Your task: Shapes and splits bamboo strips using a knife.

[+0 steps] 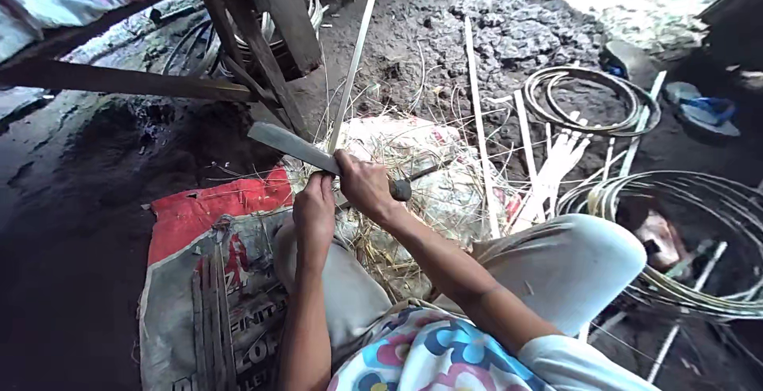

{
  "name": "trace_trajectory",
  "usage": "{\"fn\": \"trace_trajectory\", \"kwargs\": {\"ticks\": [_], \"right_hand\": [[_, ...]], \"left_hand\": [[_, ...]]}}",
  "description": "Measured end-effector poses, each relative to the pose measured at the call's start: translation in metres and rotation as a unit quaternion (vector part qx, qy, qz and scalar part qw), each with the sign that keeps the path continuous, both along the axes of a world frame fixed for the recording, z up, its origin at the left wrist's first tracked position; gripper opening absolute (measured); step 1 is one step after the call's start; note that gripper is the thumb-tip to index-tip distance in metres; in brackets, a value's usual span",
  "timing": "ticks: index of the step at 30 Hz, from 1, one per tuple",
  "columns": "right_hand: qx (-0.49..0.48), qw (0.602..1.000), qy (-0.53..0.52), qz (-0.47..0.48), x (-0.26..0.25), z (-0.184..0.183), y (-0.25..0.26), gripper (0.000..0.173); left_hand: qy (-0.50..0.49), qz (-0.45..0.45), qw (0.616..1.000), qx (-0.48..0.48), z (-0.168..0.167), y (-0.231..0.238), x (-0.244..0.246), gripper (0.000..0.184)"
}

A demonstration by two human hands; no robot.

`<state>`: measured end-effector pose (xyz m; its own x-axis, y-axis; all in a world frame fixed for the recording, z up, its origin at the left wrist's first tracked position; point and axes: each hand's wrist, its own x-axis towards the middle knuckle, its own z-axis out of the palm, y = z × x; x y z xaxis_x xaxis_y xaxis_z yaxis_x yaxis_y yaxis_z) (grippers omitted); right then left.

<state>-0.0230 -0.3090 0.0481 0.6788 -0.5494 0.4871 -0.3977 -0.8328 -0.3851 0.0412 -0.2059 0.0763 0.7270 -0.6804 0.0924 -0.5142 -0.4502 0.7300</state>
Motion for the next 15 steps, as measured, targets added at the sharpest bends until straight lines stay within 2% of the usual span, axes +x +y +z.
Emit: {"fn": "trace_trajectory", "kwargs": {"ticks": [3,8,10,13,15], "right_hand": [[0.009,1.000,0.009,-0.012,-0.005,-0.005,-0.015,0.020],[0.012,1.000,0.005,-0.012,0.003,0.019,-0.033,0.015],[0.033,0.999,0.018,-0.028,0.012,0.029,-0.048,0.023],[0.144,0.980,0.083,-0.109,0.017,0.051,-0.104,0.030],[0.193,0.964,0.089,-0.161,0.016,0.060,-0.143,0.034]], "left_hand": [[-0.027,0.002,0.999,0.026,0.005,-0.004,-0.011,0.035],[-0.040,0.007,0.999,0.012,0.012,-0.002,-0.014,0.034],[-0.042,0.002,0.999,0.022,0.013,0.007,-0.016,0.033],[-0.031,-0.030,0.998,0.044,-0.010,0.050,-0.037,0.033],[0.010,-0.045,0.999,0.005,-0.039,0.084,-0.048,0.030]]}}
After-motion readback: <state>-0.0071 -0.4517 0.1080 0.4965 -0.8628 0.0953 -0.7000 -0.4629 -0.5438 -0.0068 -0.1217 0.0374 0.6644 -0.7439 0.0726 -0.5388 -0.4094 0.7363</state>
